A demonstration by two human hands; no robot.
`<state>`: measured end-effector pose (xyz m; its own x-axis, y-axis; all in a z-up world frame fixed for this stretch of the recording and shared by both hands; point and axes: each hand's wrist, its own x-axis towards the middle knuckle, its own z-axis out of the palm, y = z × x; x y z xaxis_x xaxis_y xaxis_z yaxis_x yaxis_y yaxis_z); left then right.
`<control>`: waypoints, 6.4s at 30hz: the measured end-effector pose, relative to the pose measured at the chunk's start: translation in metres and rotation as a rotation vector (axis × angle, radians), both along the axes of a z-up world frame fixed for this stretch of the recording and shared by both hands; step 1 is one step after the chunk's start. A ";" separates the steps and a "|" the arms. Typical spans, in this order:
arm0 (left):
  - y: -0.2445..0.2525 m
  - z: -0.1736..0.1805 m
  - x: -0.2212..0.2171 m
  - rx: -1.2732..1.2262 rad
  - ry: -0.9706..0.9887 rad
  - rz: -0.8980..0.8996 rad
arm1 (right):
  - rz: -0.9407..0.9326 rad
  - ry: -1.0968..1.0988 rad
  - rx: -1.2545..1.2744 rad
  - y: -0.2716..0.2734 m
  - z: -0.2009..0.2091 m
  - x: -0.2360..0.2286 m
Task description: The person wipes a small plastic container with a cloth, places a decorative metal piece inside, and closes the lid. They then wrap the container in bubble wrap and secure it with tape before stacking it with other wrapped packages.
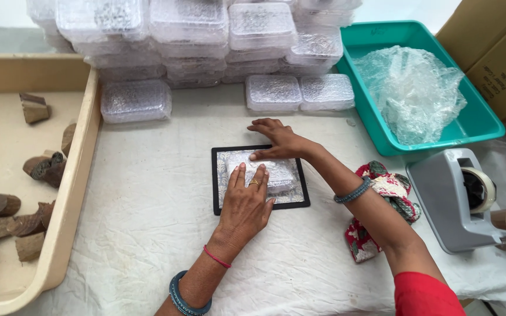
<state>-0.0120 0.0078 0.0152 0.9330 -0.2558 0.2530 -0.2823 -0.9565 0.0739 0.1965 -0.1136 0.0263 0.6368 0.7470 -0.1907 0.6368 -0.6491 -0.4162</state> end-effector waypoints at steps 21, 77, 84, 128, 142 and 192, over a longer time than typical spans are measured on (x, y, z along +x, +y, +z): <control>0.003 0.008 0.001 -0.087 -0.019 0.018 | 0.095 -0.495 0.052 -0.062 -0.007 -0.097; 0.005 -0.007 0.000 -0.078 -0.055 0.060 | 0.054 -0.289 0.595 -0.071 0.027 -0.066; 0.006 -0.004 0.000 -0.067 -0.026 0.040 | 0.001 -0.354 0.234 -0.069 0.004 -0.105; 0.012 -0.001 -0.007 0.147 -0.036 0.155 | -0.982 0.082 0.813 -0.438 0.116 -0.242; 0.012 -0.002 -0.008 0.181 -0.033 0.157 | -1.278 0.297 0.899 -0.459 0.022 -0.262; 0.000 -0.023 -0.003 -0.167 0.055 0.055 | -0.027 0.029 -0.206 0.033 0.039 -0.046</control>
